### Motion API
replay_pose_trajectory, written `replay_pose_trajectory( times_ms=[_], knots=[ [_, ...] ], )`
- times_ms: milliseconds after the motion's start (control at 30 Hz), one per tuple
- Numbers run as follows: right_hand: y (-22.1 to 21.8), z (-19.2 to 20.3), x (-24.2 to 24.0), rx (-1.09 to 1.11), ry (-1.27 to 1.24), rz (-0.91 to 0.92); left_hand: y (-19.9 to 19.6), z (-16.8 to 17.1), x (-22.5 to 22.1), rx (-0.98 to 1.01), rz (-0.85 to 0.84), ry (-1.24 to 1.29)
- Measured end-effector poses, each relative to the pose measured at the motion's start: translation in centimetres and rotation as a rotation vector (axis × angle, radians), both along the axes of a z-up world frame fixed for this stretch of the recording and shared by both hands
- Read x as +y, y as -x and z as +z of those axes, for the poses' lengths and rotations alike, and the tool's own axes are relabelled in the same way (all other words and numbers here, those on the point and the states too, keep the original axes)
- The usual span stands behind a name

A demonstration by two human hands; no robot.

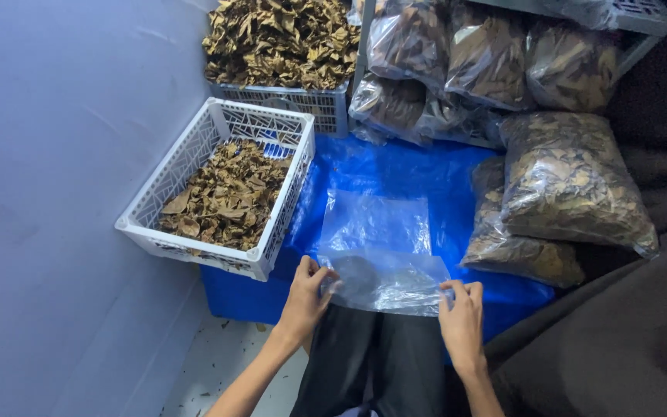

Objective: The person picks up handfuls of dried leaves from a white plastic crate and puts them into a clear plastic bag resting on a blue surface.

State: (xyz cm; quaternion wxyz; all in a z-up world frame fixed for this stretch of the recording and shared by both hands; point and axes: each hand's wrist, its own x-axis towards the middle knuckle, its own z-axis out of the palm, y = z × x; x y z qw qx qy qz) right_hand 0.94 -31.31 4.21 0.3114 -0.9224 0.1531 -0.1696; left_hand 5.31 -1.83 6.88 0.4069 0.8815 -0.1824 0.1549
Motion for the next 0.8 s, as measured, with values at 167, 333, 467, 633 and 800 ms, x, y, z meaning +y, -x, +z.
replay_pose_trajectory(
  times_ms=[167, 333, 467, 633, 800],
  knots=[
    [0.0, -0.5, 0.8, -0.042, 0.042, -0.016, 0.6, -1.1, -0.4, -0.056, 0.081, -0.064],
    [-0.3, 2.2, 0.6, -0.130, -0.073, -0.089, -1.4, 0.3, 0.5, 0.163, 0.162, 0.101],
    [-1.2, 2.8, -0.1, -0.136, -0.135, 0.029, -2.8, 0.9, -0.4, 0.137, 0.186, 0.090],
    [-4.6, 1.0, -3.1, 0.178, -0.256, 0.186, -5.1, 2.5, -0.3, 0.463, 0.070, 0.045],
    [-7.4, 1.1, -2.9, -0.020, -0.432, 0.138, -9.2, -1.9, -0.5, 0.783, -0.016, 1.016]
  ],
)
